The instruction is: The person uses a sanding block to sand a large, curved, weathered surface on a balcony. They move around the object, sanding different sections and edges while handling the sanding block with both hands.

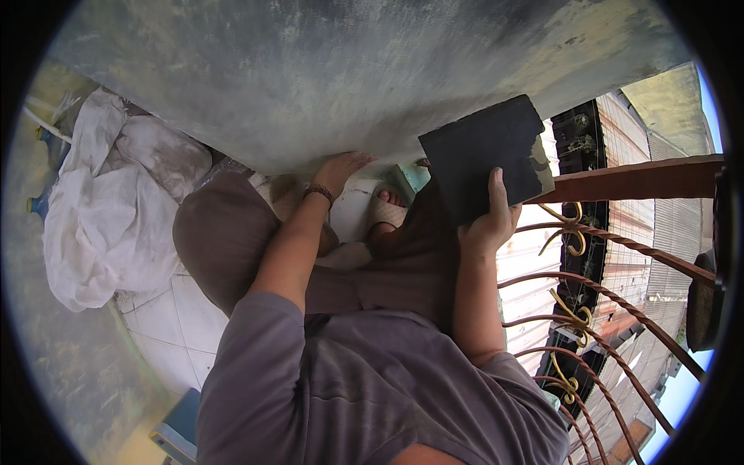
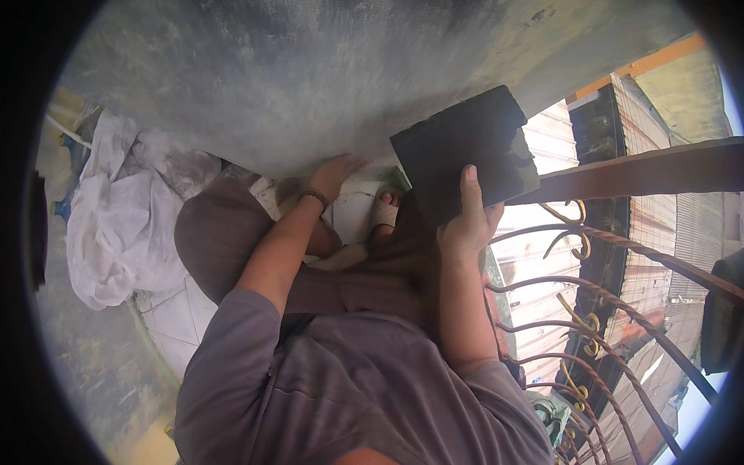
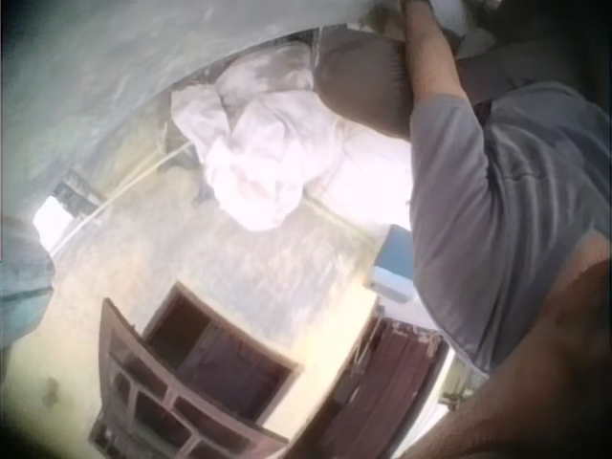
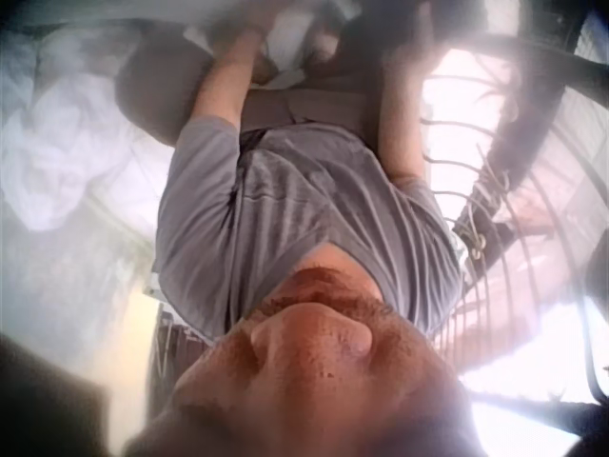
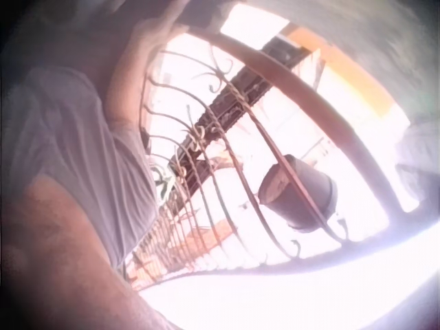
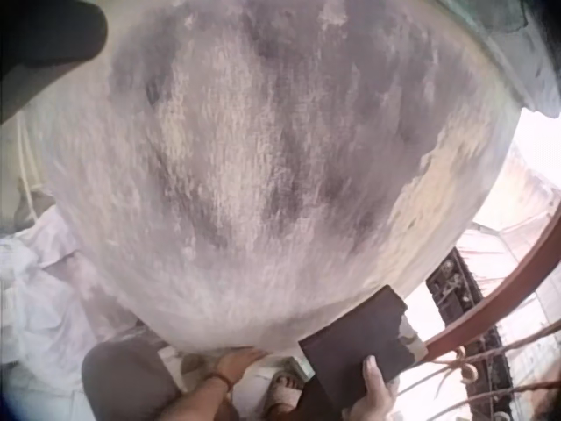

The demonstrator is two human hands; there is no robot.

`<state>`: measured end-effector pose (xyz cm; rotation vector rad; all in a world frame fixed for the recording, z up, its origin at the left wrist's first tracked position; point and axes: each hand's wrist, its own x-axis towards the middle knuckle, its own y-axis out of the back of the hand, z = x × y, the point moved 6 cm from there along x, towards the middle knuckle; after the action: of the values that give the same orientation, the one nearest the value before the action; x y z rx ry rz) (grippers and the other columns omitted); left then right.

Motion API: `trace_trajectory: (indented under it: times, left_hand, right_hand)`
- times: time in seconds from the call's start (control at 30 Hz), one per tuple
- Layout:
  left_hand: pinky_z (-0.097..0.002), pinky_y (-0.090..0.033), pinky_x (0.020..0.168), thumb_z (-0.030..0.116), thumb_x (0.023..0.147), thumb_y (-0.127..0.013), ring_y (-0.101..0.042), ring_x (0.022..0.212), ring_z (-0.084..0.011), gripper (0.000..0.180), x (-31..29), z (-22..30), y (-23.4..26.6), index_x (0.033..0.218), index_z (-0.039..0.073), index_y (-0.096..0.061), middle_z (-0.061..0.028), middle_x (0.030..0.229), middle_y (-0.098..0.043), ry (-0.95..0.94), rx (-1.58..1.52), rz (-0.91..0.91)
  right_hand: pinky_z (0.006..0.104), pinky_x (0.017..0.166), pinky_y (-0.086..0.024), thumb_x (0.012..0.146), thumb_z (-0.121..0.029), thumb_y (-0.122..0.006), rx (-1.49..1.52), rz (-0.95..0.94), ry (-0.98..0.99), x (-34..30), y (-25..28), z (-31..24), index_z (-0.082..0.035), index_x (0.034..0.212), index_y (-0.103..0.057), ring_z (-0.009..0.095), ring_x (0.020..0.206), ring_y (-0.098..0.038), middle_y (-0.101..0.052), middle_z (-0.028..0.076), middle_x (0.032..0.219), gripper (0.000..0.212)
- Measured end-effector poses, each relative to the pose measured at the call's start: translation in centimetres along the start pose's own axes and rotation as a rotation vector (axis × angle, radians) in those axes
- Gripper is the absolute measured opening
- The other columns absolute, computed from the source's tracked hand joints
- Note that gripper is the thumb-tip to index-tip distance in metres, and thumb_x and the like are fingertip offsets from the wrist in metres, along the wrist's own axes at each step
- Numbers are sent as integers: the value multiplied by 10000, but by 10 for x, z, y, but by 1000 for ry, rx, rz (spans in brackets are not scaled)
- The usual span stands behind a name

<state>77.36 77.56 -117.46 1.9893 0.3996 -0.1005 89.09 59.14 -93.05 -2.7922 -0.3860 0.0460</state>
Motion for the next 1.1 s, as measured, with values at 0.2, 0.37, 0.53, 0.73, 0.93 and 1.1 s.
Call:
trace_trajectory:
  times: [0.2,0.37,0.53,0.73,0.93,1.1]
  left_hand:
    - [-313,-160,1190,173,930,-452,-173,1435,-41,699,-7,-31,85,1538,311,-136,134,1589,-156,223,18,527]
    - [-463,-15,1202,343,965,-441,-62,1473,-84,560,-28,-78,157,1491,415,-261,122,1594,-153,515,69,924]
    - [-496,6,1196,409,979,-419,-128,1475,-155,481,-52,-125,222,1457,394,-366,56,1593,-195,662,-147,1155]
    - [-533,-15,1183,395,986,-405,-131,1479,-259,500,-110,-195,279,1469,264,-392,-67,1594,-194,720,-160,1212]
    - [-566,2,1168,471,982,-371,-69,1481,-334,581,-148,-247,319,1502,214,-327,-150,1595,-141,824,-105,1259]
    - [-595,8,1156,536,956,-380,-22,1477,-370,671,-163,-271,352,1513,172,-291,-194,1592,-95,861,-59,1258]
  right_hand:
    - [344,866,-468,877,-134,-672,-66,10,-44,1,9,11,42,1213,-540,209,999,-564,-571,118,1114,402]
    - [359,793,-552,851,-158,-696,151,21,-85,-1,-3,-1,69,1133,-589,258,954,-633,-608,170,1080,378]
    - [378,822,-562,862,-174,-677,245,-116,-102,12,15,11,73,1152,-576,277,965,-636,-603,192,1111,395]
    - [373,866,-513,966,-120,-551,294,-268,-117,12,7,24,67,1272,-483,249,973,-604,-585,177,1147,365]
    - [438,837,-552,908,-163,-634,301,-239,-142,28,15,45,62,1224,-533,304,991,-613,-570,202,1173,401]
    - [438,851,-555,881,-183,-674,259,-264,-91,30,19,44,58,1211,-541,305,994,-613,-579,202,1167,429]
